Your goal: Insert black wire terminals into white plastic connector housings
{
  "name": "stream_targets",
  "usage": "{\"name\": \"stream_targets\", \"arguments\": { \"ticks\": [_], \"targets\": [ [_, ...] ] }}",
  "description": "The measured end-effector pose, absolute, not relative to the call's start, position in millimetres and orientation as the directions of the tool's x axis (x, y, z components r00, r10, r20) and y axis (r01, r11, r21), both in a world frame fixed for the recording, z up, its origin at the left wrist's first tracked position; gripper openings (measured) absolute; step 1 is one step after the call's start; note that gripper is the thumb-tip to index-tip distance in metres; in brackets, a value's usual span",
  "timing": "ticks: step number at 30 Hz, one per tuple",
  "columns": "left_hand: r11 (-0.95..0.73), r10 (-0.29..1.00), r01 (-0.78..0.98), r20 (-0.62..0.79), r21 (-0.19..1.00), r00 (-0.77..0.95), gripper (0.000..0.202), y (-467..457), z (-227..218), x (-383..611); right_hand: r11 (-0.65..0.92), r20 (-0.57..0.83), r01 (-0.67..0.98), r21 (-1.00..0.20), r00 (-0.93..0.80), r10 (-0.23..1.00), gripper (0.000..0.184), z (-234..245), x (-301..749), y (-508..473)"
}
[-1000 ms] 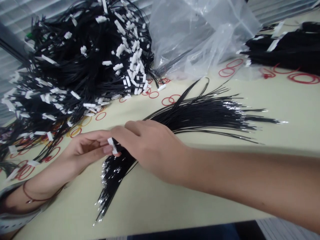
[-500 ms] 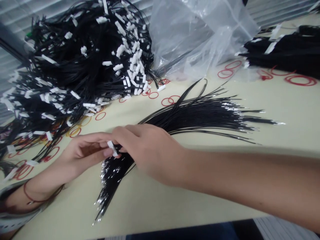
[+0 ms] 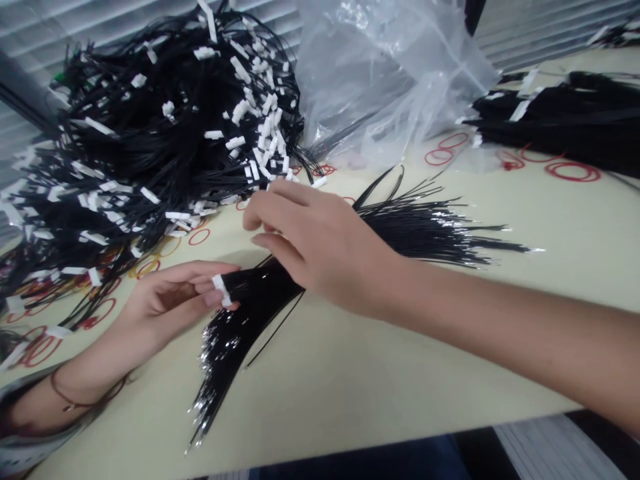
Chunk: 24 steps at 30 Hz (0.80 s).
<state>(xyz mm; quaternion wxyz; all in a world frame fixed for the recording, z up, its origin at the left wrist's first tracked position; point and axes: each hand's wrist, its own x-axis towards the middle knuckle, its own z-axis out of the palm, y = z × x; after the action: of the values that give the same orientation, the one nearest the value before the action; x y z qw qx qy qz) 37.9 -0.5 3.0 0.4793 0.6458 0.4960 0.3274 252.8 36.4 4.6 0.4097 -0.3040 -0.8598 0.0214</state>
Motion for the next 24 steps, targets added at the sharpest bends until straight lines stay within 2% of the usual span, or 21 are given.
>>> {"name": "stream_targets", "arguments": {
  "ticks": [4,6,11,15,24],
  "targets": [
    [-0.034,0.952,0.331,-0.071,0.943,0.299,0.022,-0.7,4.1,37.4,0.876,0.535,0.375,-0.303,-0.694,0.482,0.009,3.4,258.8,43.4],
    [-0.024,0.950,0.329,-0.082,0.944,0.303,0.021,0.2,5.0,37.6,0.889,0.474,0.368,-0.274,-0.752,0.457,0.010,0.8,258.9,43.6],
    [0.021,0.952,0.320,-0.117,0.947,0.284,0.021,2.3,6.4,38.3,0.897,0.456,0.433,-0.092,-0.782,0.425,0.023,-3.1,257.9,44.2],
    [0.021,0.948,0.297,-0.113,0.955,0.296,0.021,2.6,5.4,38.4,0.905,0.460,0.426,0.000,-0.803,0.378,0.025,-3.3,258.0,45.8],
    [0.032,0.938,0.328,-0.142,0.944,0.316,0.021,2.4,5.0,36.3,0.887,0.386,0.459,0.054,-0.829,0.405,0.019,-4.7,260.1,46.2]
  ]
}}
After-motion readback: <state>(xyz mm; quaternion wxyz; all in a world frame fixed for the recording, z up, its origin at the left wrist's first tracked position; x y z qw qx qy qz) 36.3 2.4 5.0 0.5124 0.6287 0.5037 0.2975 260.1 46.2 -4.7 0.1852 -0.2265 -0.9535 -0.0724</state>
